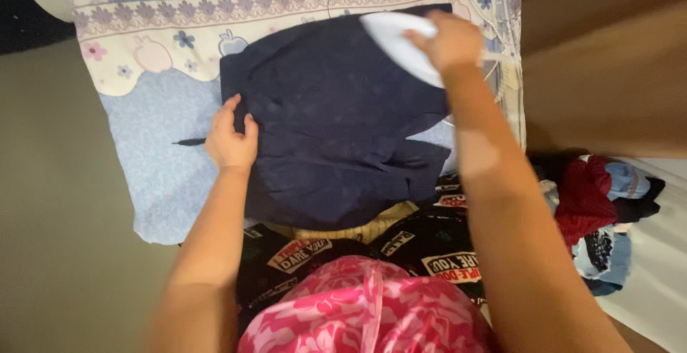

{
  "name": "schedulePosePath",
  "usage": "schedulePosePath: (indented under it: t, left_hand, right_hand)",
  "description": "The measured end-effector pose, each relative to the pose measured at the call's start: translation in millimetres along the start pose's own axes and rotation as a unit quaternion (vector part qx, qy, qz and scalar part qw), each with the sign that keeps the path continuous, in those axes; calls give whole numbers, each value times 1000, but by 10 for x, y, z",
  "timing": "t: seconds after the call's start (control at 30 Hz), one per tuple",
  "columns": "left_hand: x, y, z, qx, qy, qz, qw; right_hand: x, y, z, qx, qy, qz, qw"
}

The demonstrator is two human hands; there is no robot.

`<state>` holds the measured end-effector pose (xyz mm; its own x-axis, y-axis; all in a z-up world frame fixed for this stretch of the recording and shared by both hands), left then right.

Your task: The person irons a dark blue shirt on a small ironing board placed on the floor, then hangs it on a hanger. Next, the person irons a red striped shirt on the same board. The person is sitting cross-legged on the floor during the task.

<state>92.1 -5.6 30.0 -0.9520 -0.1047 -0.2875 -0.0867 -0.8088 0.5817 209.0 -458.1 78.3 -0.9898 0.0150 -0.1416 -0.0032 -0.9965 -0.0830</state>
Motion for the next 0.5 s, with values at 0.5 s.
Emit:
schedulePosePath:
  t: [0.5]
  left_hand:
    - [-27,7,-38,3,-31,12,999]
  right_hand:
    - [-180,-2108,-45,-77,15,168,983]
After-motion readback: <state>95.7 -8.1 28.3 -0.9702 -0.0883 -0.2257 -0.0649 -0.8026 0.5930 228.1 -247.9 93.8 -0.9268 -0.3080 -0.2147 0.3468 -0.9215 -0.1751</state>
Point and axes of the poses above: each hand's wrist, its own x-axis away from the middle knuckle, its own z-axis out of the back of the hand, y = z × x, the point moved 9 cm from there along -x, towards the middle knuckle, and after that the axes turned 2 degrees about -z, right-handed, at the moved point
